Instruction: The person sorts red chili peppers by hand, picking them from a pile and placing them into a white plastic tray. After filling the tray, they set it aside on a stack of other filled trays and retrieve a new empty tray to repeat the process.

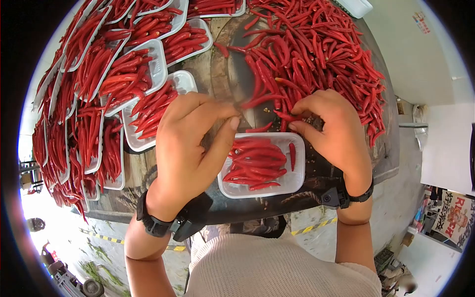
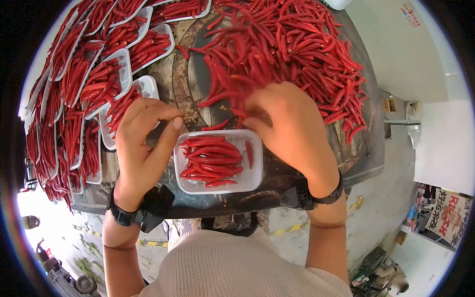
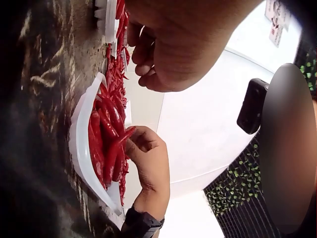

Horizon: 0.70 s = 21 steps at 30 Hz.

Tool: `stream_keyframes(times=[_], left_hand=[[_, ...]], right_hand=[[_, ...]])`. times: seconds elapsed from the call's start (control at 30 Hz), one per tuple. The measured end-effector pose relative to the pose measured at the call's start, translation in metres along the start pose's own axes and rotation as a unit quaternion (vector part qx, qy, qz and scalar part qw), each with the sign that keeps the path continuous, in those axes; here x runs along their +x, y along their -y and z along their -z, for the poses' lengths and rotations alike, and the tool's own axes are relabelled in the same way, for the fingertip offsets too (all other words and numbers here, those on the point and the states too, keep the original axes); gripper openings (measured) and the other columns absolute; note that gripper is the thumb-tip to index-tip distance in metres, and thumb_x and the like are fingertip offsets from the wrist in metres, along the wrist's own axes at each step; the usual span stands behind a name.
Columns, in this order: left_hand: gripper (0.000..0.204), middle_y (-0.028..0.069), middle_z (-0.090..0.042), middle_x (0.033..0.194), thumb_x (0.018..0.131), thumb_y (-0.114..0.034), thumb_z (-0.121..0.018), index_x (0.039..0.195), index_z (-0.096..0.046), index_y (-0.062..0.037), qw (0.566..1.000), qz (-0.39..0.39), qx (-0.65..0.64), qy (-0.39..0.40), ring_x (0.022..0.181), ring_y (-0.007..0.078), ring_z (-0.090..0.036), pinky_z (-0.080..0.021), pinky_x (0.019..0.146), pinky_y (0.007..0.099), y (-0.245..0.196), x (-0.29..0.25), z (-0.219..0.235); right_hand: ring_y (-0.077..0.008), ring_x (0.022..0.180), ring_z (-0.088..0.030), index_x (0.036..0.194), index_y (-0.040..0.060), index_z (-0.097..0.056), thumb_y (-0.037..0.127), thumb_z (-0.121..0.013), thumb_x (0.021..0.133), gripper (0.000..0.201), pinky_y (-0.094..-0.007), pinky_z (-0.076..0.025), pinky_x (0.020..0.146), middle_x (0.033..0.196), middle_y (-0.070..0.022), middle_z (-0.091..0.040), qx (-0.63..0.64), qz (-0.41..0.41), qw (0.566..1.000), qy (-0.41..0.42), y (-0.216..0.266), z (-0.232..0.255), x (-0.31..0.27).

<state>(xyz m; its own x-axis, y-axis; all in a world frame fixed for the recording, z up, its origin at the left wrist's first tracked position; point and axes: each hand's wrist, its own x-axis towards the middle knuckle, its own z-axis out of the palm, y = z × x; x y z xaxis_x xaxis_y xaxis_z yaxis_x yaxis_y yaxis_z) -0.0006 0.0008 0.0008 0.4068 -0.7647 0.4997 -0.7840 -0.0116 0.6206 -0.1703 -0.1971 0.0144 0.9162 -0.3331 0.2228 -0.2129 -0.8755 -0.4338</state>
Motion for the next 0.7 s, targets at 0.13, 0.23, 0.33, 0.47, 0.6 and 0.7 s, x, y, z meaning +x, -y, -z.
stream_keyframes(times=[0.13,0.23,0.33,0.47,0.6,0.7], left_hand=[[0.01,0.0119,-0.067,0.09,0.086,-0.002,-0.072,0.096,-0.072,0.0,1.0,0.013,-0.002,0.004,0.084,0.0269,-0.064,-0.05,0.077,0.0345,0.0,-0.001,0.0],[0.01,0.0121,-0.066,0.09,0.086,-0.002,-0.072,0.096,-0.072,-0.0002,1.0,0.005,-0.009,-0.003,0.084,0.027,-0.064,-0.05,0.077,0.0345,0.0,-0.001,-0.001],[0.01,0.0122,-0.067,0.09,0.086,-0.003,-0.072,0.096,-0.072,-0.0004,1.0,0.008,-0.007,0.0,0.085,0.0274,-0.065,-0.05,0.077,0.0348,0.001,-0.001,-0.001],[0.01,0.0124,-0.067,0.091,0.086,-0.002,-0.072,0.096,-0.072,-0.0006,1.0,0.014,-0.007,0.003,0.085,0.0278,-0.065,-0.05,0.076,0.0351,0.0,0.0,-0.002],[0.01,0.0128,-0.067,0.092,0.086,-0.002,-0.071,0.096,-0.072,-0.0007,1.0,0.022,-0.005,0.013,0.084,0.0278,-0.065,-0.05,0.076,0.0351,-0.002,0.0,-0.002],[0.01,0.0128,-0.067,0.092,0.086,-0.002,-0.071,0.096,-0.072,-0.0005,1.0,0.015,-0.014,0.011,0.084,0.0278,-0.065,-0.05,0.076,0.0351,-0.001,0.0,-0.002]], right_hand=[[-0.0324,0.084,-0.061,0.09,0.0055,-0.07,0.014,-0.078,0.078,0.017,-0.0429,-0.049,0.077,0.082,-0.0108,-0.063,-0.042,0.029,0.999,0.009,0.0,0.001,0.002],[-0.0315,0.081,-0.062,0.092,0.0056,-0.069,0.011,-0.08,0.077,0.019,-0.0416,-0.05,0.073,0.082,-0.0099,-0.062,0.109,0.061,0.992,0.009,0.007,0.005,0.004],[-0.0306,0.077,-0.061,0.091,0.0063,-0.067,0.009,-0.081,0.076,0.021,-0.0406,-0.048,0.069,0.081,-0.0088,-0.061,0.272,0.011,0.959,0.075,0.03,0.011,-0.001],[-0.0295,0.076,-0.058,0.089,0.0073,-0.066,0.01,-0.082,0.076,0.02,-0.0413,-0.047,0.068,0.079,-0.0068,-0.061,0.216,0.138,0.962,0.092,0.027,-0.003,0.0],[-0.03,0.078,-0.059,0.087,0.0071,-0.067,0.009,-0.08,0.077,0.017,-0.0412,-0.047,0.069,0.08,-0.0072,-0.062,0.202,0.155,0.963,0.089,0.026,-0.013,0.001],[-0.0307,0.082,-0.061,0.089,0.007,-0.07,0.007,-0.077,0.078,0.014,-0.0411,-0.049,0.072,0.085,-0.0084,-0.065,0.188,0.14,0.972,0.034,0.018,-0.012,0.008]])
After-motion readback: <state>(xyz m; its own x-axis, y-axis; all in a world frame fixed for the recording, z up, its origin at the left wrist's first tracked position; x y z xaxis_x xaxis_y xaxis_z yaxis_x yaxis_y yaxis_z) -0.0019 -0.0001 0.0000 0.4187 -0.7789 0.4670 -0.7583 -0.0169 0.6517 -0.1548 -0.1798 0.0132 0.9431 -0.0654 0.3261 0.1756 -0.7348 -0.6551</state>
